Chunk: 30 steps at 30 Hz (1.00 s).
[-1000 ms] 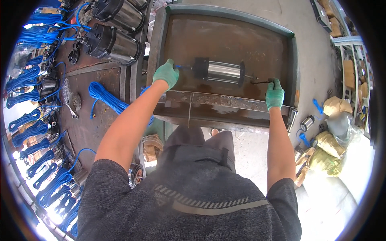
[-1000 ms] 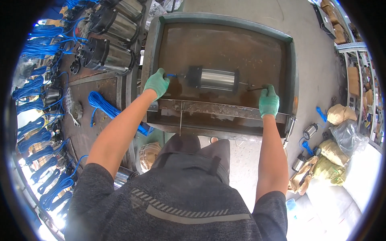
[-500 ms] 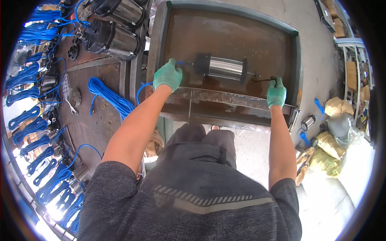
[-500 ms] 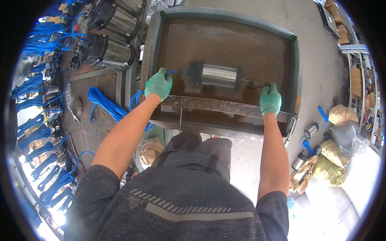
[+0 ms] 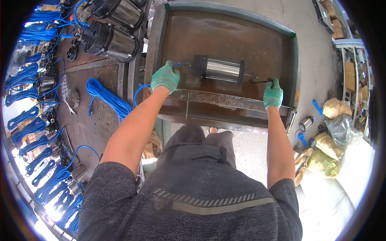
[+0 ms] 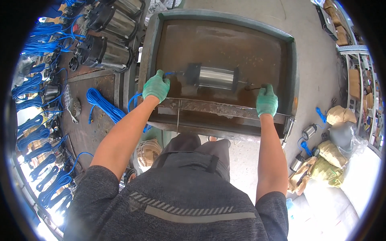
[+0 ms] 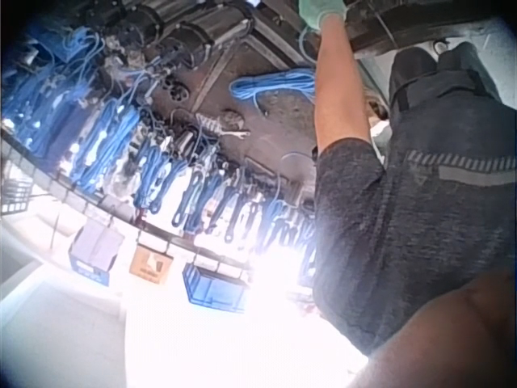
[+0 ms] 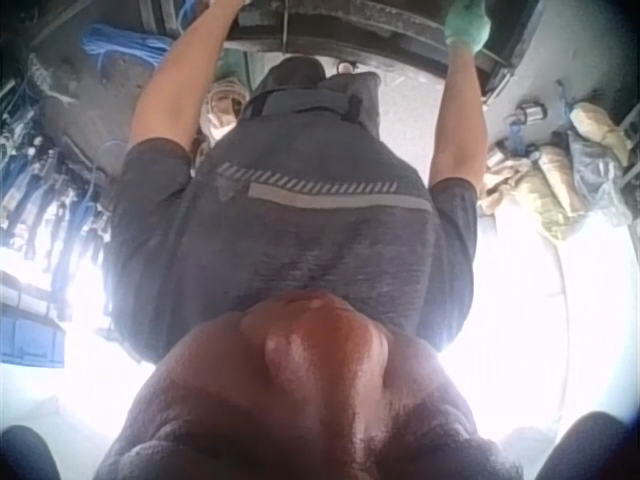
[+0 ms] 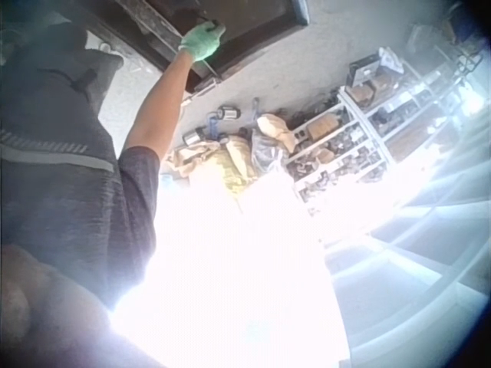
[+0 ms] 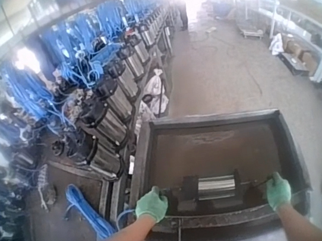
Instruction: The person submerges a water pump into a tank of water, moves it while submerged, and then removes it. They place the pump onto a workbench alongside several similar pumps and handle a blue cable attached to the equipment.
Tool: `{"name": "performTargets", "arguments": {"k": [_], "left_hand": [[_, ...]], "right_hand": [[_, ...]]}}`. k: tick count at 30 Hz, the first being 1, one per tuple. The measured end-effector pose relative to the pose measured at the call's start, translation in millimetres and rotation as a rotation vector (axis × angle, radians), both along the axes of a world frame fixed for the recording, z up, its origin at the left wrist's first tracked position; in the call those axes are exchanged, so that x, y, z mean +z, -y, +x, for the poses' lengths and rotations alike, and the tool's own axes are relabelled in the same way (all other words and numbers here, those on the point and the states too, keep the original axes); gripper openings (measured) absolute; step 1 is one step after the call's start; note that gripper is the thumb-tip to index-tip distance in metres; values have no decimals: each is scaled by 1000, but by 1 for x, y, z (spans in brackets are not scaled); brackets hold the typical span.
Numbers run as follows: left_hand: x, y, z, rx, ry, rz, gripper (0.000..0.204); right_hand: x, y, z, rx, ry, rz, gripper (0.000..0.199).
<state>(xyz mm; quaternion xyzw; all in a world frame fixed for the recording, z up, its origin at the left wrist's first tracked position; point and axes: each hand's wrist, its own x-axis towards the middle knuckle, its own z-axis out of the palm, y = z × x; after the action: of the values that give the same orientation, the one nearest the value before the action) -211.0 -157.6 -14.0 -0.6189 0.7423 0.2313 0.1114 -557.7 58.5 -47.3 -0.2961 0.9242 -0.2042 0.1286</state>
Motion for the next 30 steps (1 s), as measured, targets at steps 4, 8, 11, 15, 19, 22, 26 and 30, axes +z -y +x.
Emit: {"name": "performTargets", "arguments": {"k": [4, 8, 11, 15, 19, 22, 26, 30], "left_hand": [[5, -1, -2, 13, 40, 8, 37], [2, 0, -3, 48, 87, 4, 42], [3, 0, -6, 66, 108, 10, 44], [1, 2, -9, 65, 131, 14, 46], [-2, 4, -6, 55, 148, 28, 47], [0, 5, -8, 55, 177, 62, 50], [2, 4, -10, 53, 188, 66, 50], [-1, 5, -9, 38, 184, 67, 46]], "right_hand": [[1, 1, 0, -5, 3, 33, 25], [4, 3, 2, -12, 23, 52, 26], [4, 3, 1, -22, 14, 53, 26], [0, 0, -2, -19, -9, 54, 25], [1, 2, 1, -7, -8, 51, 25], [2, 2, 0, -13, -9, 58, 25], [5, 3, 2, -27, 2, 78, 24], [5, 3, 2, -28, 0, 59, 23]]}}
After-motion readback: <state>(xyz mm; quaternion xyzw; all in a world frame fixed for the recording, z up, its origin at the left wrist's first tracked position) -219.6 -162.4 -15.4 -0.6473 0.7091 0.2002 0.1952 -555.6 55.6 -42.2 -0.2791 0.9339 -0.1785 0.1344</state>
